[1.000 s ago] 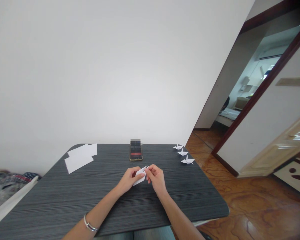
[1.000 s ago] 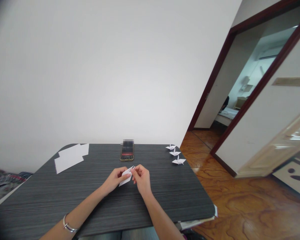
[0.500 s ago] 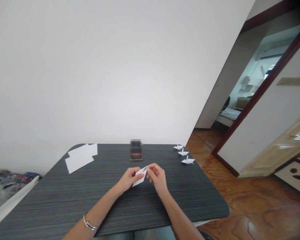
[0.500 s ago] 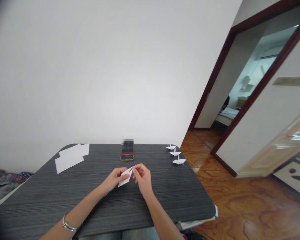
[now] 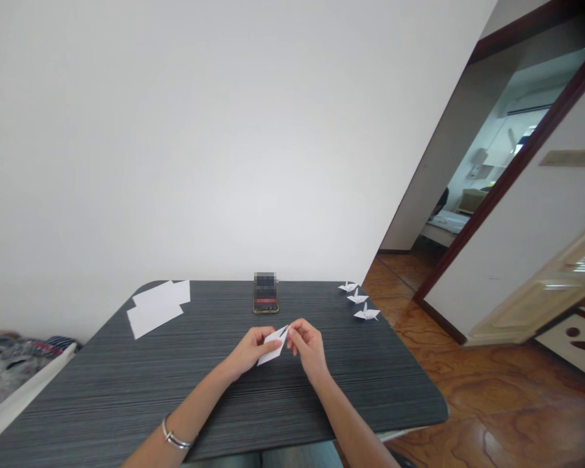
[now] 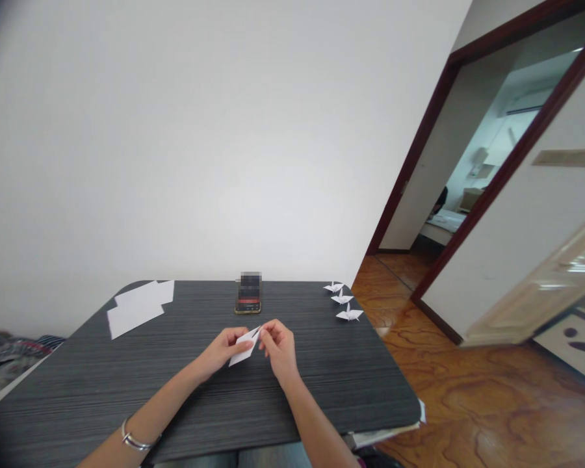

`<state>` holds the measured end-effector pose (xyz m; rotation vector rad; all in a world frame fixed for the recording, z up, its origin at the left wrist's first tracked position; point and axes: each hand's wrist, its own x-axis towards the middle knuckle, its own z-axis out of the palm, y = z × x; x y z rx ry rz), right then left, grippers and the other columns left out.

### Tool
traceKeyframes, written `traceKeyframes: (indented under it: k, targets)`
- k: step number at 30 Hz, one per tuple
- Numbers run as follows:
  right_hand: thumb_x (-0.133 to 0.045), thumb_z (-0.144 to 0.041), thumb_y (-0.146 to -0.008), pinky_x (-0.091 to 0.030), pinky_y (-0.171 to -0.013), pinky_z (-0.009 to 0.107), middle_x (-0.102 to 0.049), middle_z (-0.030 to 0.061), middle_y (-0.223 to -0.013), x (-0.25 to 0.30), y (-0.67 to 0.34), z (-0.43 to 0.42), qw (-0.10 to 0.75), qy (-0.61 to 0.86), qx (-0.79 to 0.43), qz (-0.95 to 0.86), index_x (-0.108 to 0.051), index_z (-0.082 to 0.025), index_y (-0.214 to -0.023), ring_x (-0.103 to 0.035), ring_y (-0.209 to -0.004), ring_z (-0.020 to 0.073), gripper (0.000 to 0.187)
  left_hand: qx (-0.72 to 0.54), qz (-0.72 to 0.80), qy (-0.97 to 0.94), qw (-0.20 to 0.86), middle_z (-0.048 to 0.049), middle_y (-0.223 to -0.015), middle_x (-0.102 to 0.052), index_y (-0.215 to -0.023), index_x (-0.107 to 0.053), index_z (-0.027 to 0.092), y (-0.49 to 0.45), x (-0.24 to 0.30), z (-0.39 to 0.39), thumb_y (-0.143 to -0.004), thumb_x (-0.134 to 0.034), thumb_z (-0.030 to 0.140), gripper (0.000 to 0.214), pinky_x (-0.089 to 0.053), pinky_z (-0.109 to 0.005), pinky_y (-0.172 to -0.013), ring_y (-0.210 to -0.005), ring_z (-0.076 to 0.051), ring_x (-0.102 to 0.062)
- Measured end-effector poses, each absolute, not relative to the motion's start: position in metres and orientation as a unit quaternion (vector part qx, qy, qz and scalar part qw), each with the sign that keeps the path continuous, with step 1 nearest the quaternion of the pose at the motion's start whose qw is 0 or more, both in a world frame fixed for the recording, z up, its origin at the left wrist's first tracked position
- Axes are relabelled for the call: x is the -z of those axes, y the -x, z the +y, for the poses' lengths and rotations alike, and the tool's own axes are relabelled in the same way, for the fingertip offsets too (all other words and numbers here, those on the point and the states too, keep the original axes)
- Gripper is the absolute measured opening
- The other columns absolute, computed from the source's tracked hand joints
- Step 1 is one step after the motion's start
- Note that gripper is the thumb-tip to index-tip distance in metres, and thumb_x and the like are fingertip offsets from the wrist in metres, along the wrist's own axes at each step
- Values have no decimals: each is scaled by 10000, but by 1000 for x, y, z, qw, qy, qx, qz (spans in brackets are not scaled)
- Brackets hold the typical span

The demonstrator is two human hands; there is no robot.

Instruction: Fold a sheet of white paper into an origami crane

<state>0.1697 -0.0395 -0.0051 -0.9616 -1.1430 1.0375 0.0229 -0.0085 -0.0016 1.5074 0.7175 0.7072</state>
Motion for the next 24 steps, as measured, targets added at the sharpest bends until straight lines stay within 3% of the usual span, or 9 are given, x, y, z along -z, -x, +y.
traceKeyframes:
  k: [11, 16, 24]
  targets:
    - [-529, -348, -730, -293, -330, 156, -522, -16, -557, 4, -169, -39, 621, 413, -468, -474, -543, -149, -665, -451, -426, 71, 210, -320, 333, -684, 565, 42, -526, -402, -606, -488, 117, -24, 4, -7, -680, -560, 455, 354, -213, -179, -431, -481, -67, -324]
    - [-563, -352, -716, -277, -332, 156, -497, -41, -465, 8, -170, -38, 596, 443, -445, -500, -548, -144, -651, -382, -364, 49, 218, -315, 334, -694, 555, 46, -515, -387, -597, -476, 118, -24, 6, -6, -686, -553, 453, 354, -214, -181, -436, -478, -67, -318]
    - [-564, -363, -708, -284, -334, 160, -501, -36, -457, 6, -171, -38, 592, 463, -421, -509, -561, -147, -619, -405, -370, 60, 233, -316, 342, -711, 526, 41, -520, -392, -593, -492, 117, -23, 7, -5, -689, -543, 456, 357, -220, -183, -439, -487, -74, -329]
